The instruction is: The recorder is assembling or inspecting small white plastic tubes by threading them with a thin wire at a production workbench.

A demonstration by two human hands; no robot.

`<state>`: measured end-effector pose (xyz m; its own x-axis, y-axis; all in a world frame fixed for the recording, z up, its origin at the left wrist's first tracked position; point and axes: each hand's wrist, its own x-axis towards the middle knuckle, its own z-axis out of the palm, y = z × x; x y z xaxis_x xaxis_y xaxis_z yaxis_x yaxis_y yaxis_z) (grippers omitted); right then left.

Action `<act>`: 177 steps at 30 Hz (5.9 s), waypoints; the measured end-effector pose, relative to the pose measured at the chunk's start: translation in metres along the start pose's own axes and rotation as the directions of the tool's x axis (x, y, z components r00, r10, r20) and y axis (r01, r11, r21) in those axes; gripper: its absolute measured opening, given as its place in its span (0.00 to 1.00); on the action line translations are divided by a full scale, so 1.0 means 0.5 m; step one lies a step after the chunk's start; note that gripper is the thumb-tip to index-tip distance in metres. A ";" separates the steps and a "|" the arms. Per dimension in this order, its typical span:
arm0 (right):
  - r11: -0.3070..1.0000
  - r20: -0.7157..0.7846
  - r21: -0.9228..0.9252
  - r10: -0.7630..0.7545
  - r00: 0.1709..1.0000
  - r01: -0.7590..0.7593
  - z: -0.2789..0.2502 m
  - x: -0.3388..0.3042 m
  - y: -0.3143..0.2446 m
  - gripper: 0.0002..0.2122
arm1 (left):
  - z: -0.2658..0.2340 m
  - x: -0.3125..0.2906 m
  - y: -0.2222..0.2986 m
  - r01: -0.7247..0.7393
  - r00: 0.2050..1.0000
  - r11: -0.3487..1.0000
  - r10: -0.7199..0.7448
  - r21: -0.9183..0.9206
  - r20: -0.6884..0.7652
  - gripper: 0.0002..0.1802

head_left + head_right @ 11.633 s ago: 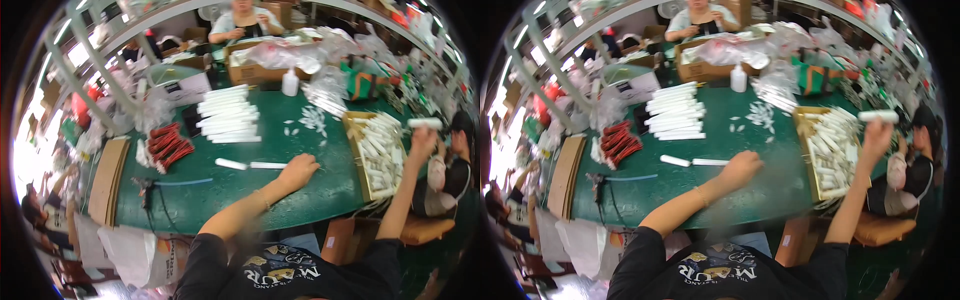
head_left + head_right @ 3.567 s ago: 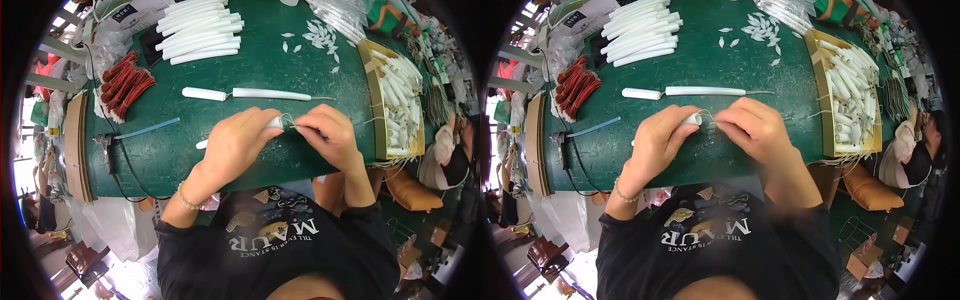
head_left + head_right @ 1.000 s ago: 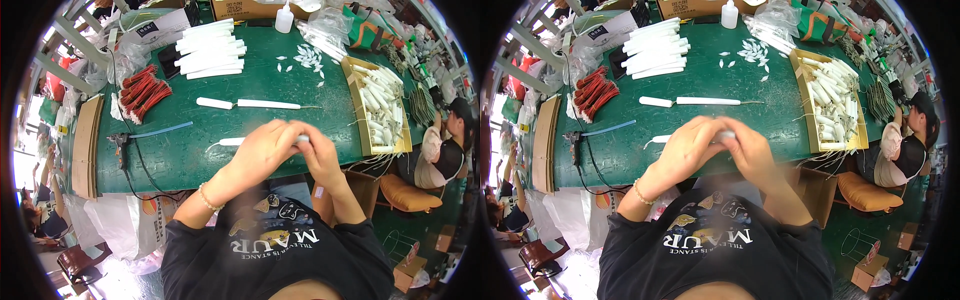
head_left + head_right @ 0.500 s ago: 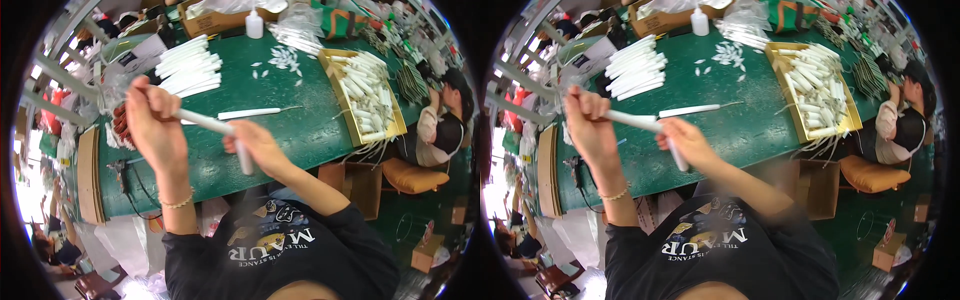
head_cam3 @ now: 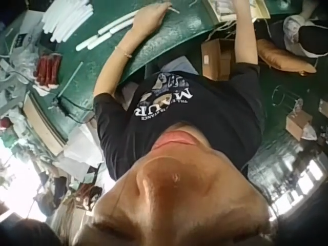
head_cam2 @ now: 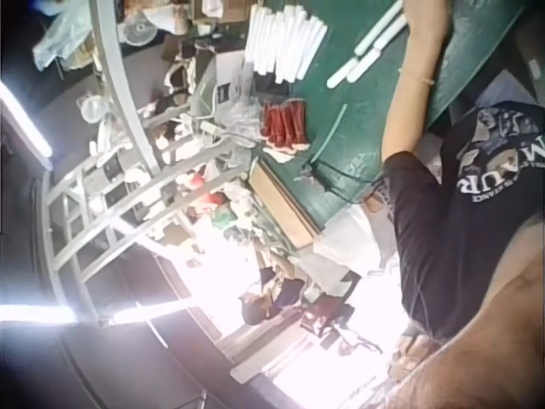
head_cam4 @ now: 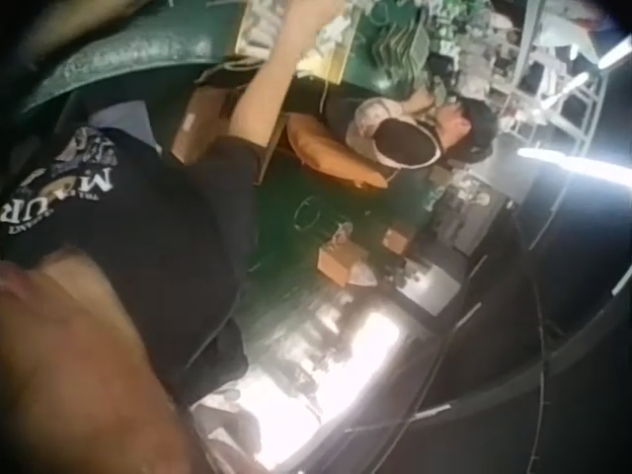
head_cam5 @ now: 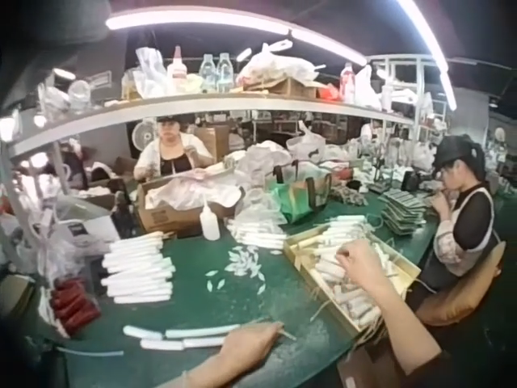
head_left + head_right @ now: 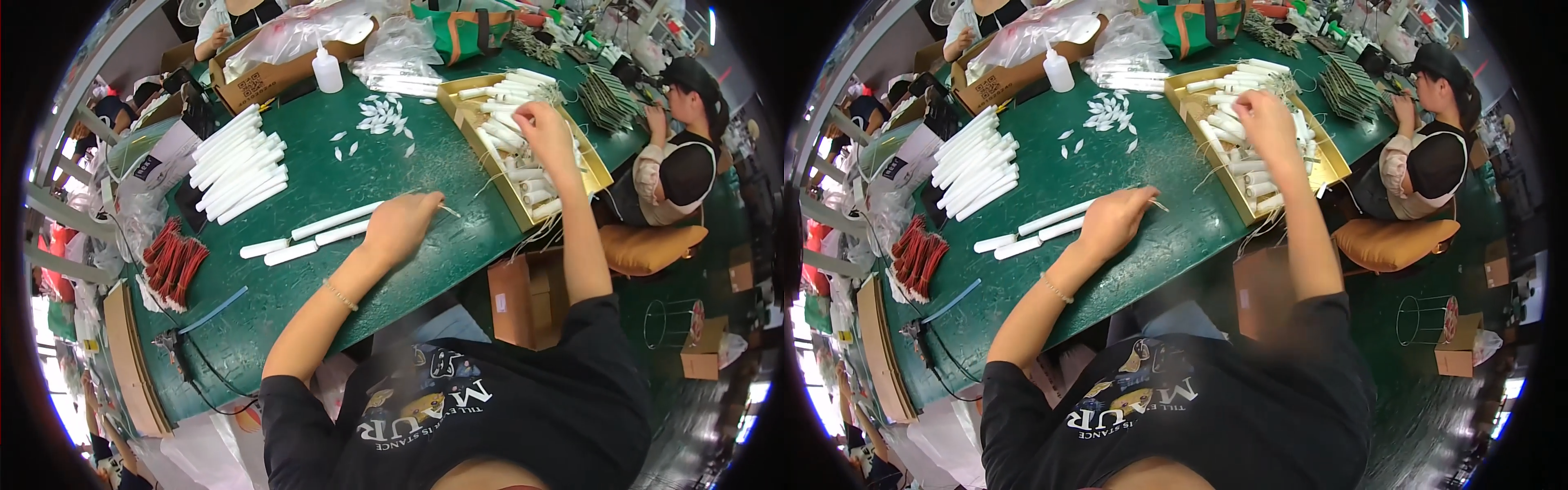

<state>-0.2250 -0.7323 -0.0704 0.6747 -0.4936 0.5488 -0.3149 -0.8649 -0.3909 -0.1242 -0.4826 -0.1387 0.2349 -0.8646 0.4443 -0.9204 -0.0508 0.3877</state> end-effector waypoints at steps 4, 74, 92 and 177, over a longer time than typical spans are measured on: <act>0.869 0.230 -0.476 -0.023 0.973 0.133 0.016 0.029 0.109 0.11 | 0.002 0.015 -0.032 -0.035 0.992 0.997 0.026 0.070 0.123 0.15; 0.767 0.390 0.574 0.051 0.920 -0.285 0.049 -0.173 -0.242 0.04 | -0.257 -0.167 -0.278 0.422 0.906 0.828 -0.385 0.368 -0.175 0.08; 0.529 0.172 0.828 0.077 0.982 -0.186 -0.029 -0.179 -0.287 0.05 | -0.263 -0.167 -0.063 0.185 0.489 0.470 -0.806 -0.863 -0.334 0.25; -0.006 0.875 0.315 -0.386 0.293 -0.949 0.107 -0.263 -0.391 0.06 | -0.230 -0.164 0.009 -0.678 0.309 0.141 -0.836 -0.721 -0.454 0.15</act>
<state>-0.2162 -0.4937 -0.1058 0.9031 0.2684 -0.3352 -0.4281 0.5020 -0.7515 -0.1116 -0.3547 -0.0804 0.9838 0.0020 0.1795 -0.0632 0.9398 0.3358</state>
